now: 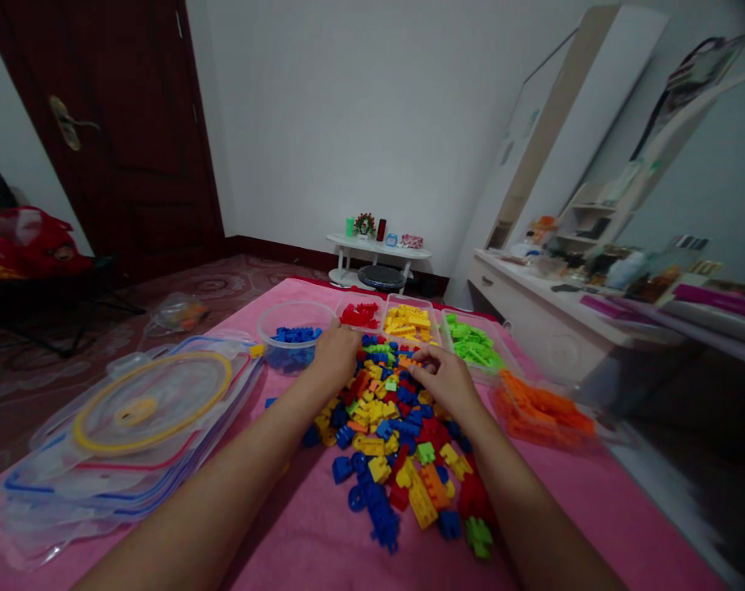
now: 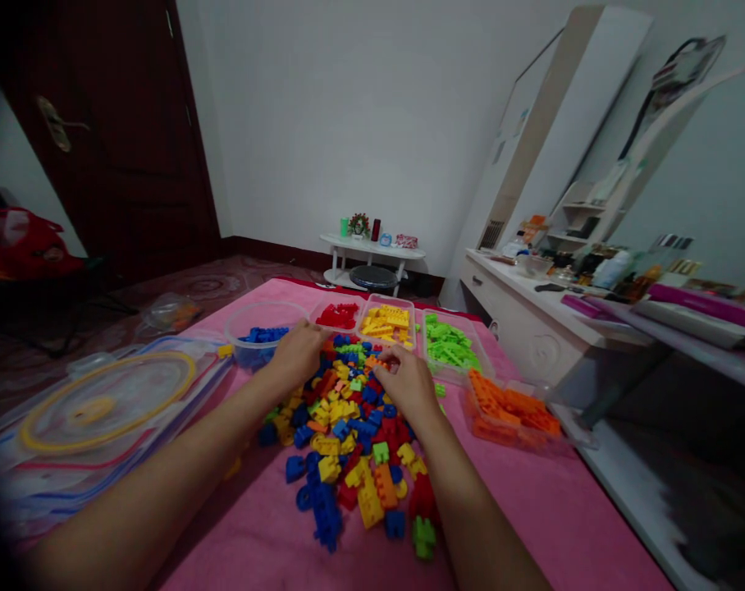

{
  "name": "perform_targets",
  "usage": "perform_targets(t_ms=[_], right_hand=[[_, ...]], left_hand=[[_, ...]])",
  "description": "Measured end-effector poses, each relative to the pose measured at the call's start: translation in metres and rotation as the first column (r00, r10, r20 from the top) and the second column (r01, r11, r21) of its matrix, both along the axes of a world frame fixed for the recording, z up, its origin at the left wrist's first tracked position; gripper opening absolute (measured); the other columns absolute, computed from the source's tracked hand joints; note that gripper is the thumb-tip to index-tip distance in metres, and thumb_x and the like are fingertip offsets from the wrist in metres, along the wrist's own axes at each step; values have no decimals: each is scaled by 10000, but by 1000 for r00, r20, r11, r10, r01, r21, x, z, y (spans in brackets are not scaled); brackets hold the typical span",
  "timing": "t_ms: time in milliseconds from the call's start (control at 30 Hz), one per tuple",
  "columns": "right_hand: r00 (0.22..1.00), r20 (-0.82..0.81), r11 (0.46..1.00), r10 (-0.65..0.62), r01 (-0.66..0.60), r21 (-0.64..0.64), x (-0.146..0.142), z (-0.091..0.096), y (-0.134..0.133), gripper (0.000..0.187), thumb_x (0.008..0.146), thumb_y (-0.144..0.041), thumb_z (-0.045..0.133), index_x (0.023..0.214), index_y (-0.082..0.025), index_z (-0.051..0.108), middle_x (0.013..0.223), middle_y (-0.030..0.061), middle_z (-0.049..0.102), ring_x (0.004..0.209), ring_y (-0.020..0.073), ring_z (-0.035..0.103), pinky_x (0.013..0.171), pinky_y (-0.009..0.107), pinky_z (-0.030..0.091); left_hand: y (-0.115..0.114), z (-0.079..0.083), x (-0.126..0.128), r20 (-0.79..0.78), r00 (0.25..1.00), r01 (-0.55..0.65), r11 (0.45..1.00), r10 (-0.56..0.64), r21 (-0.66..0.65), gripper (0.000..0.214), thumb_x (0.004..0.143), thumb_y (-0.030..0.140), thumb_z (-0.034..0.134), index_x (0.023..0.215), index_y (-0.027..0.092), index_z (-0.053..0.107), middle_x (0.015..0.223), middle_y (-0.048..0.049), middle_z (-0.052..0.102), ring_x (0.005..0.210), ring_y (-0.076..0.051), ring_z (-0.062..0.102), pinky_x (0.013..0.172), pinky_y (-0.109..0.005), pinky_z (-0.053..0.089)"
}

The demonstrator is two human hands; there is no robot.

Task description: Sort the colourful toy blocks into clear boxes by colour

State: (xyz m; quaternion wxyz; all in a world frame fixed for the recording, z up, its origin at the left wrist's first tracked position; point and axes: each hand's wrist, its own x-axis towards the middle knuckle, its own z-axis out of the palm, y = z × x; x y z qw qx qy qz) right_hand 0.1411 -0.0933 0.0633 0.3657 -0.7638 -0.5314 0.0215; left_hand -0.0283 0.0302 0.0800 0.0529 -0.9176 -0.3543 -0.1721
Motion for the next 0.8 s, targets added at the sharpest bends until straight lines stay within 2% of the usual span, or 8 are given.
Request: perform_targets(t_ms=[167,300,467,500,567,633,667,800], right_hand=[[993,-110,997,42,-36,63,-4,5,0,254,730,-336,554,892,-168,655,683,1,640,563,124,539,524,221,372],[988,-126,996,94,-94,12,-6,5,-1,306,791,-363,477,578,-167,574,491,-17,517,477,116,491,464,219,330],[861,-499,985,101,-15,173,-14,14,-4,254,781,-410,512,718,-172,573,499,-33,534,441,113,504,449,215,391],[814,-568,974,126,8,228,-17,17,-4,256,775,-422,526,746,-172,570,512,-33,544,447,111,511,457,216,407],[741,-642,952,197,12,306,-22,24,-5,276,769,-447,548,765,-171,566,524,-33,547,447,100,505,457,209,410],[711,-652,943,262,-44,331,-27,32,-7,312,778,-481,546,777,-169,571,512,-40,525,427,88,475,438,202,391],[711,-641,941,290,-91,324,-30,36,-9,328,786,-495,539,805,-170,579,502,-45,512,421,86,464,432,201,388],[808,-510,953,296,-212,217,-34,47,-17,373,768,-466,591,1006,-180,578,566,-46,527,434,95,473,415,212,403]], left_hand=[[-1,-8,1,-53,998,17,999,-15,38,351,743,29,437,1006,123,649,977,-147,630,960,-255,566,787,-334,464],[-1,-5,2,-37,999,-18,1000,18,16,235,784,103,457,883,109,670,961,-158,619,920,-246,592,752,-315,464],[-9,15,5,297,952,145,967,-79,-208,256,799,337,535,827,120,668,846,-112,648,816,-234,612,696,-317,465],[-13,20,7,386,915,249,915,-115,-318,278,795,365,543,831,120,668,810,-97,652,782,-220,613,676,-307,469],[-22,29,11,564,816,474,702,-125,-531,309,782,391,564,889,118,662,790,-74,658,730,-187,614,627,-278,480],[-31,33,14,697,716,629,468,-38,-621,357,744,387,617,977,116,634,799,-59,658,702,-161,614,591,-256,494],[-34,34,16,737,675,673,397,14,-624,390,717,379,652,1004,116,618,789,-52,654,687,-152,614,582,-251,501],[-39,28,20,792,596,722,345,129,-600,436,639,335,737,986,114,591,736,-24,631,623,-120,607,581,-248,520]])
